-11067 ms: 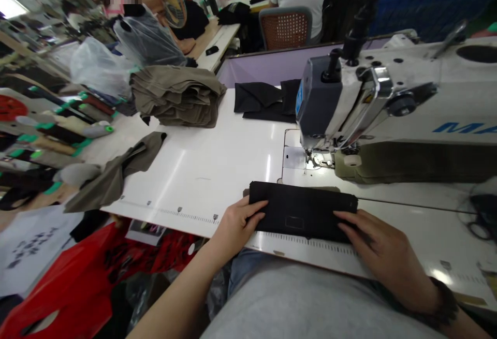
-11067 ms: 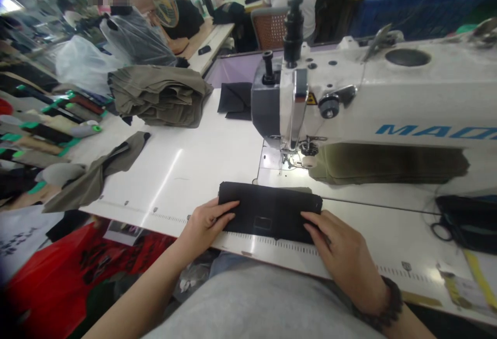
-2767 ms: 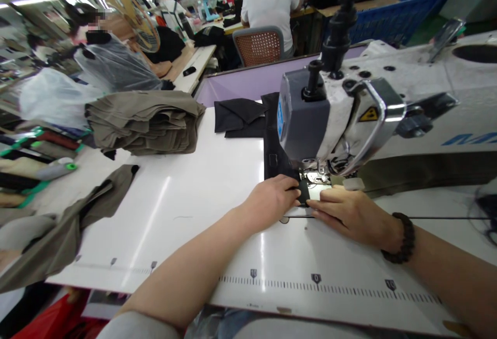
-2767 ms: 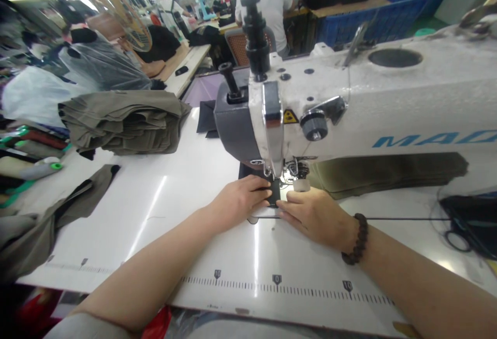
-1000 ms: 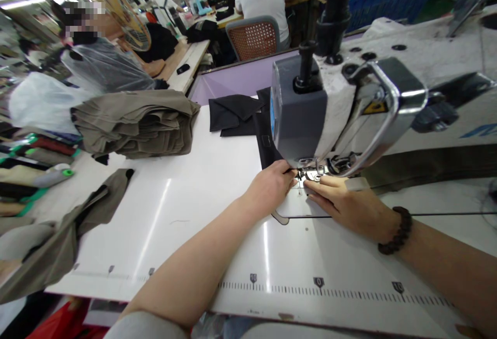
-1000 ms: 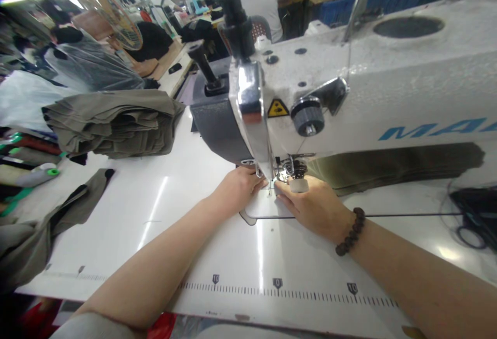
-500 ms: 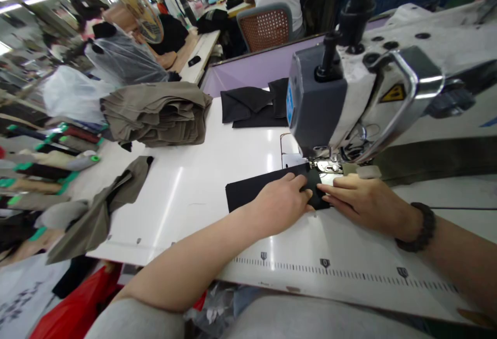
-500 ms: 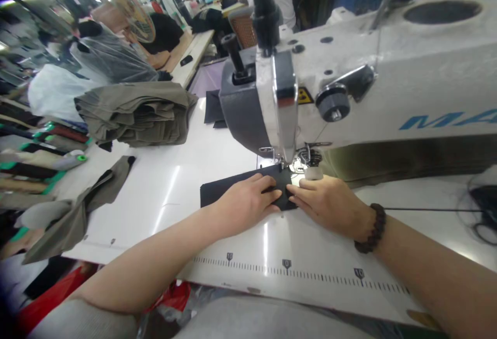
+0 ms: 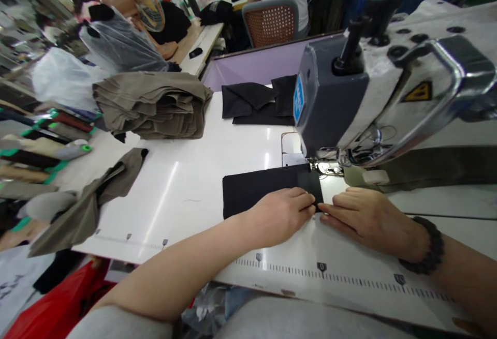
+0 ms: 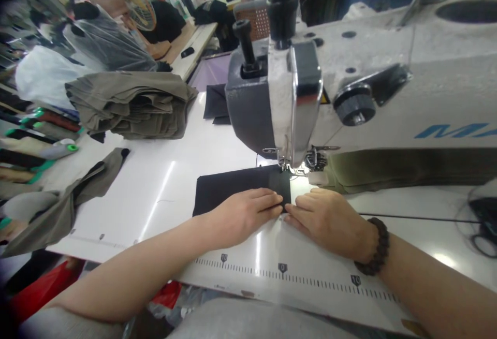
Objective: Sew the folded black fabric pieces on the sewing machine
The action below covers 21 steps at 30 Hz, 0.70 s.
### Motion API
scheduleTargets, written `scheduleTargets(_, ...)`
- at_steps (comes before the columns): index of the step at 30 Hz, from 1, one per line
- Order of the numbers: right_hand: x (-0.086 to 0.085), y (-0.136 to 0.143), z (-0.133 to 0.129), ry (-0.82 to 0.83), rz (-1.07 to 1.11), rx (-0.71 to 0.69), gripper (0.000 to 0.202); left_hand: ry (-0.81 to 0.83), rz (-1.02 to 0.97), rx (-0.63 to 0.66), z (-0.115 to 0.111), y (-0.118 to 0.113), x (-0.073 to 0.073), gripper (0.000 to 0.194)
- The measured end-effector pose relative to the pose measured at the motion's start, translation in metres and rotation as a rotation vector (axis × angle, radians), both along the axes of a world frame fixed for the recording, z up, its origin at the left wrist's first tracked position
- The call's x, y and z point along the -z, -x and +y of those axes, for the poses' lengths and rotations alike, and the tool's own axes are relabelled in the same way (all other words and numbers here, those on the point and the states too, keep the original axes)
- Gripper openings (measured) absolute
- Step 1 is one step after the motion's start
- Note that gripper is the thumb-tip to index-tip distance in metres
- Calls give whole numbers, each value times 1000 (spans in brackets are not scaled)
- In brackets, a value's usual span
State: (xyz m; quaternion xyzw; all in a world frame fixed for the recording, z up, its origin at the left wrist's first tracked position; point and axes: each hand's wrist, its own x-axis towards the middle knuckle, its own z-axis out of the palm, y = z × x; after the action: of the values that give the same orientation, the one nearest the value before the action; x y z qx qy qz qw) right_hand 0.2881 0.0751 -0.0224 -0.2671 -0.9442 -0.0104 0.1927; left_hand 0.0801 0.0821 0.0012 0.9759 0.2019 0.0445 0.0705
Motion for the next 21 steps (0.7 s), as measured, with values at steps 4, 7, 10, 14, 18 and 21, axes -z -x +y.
scheduleTargets(4, -1, 1, 0, 8, -8, 9, 30, -13, -25, -26, -3, -2, 3, 25)
scheduleTargets(7, -1, 0, 1, 27, -21, 40, 29, -20, -28, -44, -2, -2, 6, 25)
scheduleTargets(10, 2, -1, 2, 59, -45, 75, 30, -33, -15, -72, 2, -2, 8, 26)
scheduleTargets(14, 7, -2, 5, 92, -57, 137, 34, -44, 15, -80, 9, -3, 11, 24)
scheduleTargets(18, 13, -2, 9, 95, -55, 183, 36, -30, 23, -105, 18, -3, 11, 23)
scheduleTargets(21, 15, -2, 11, 116, -45, 217, 34, -16, 13, -121, 24, -3, 12, 21)
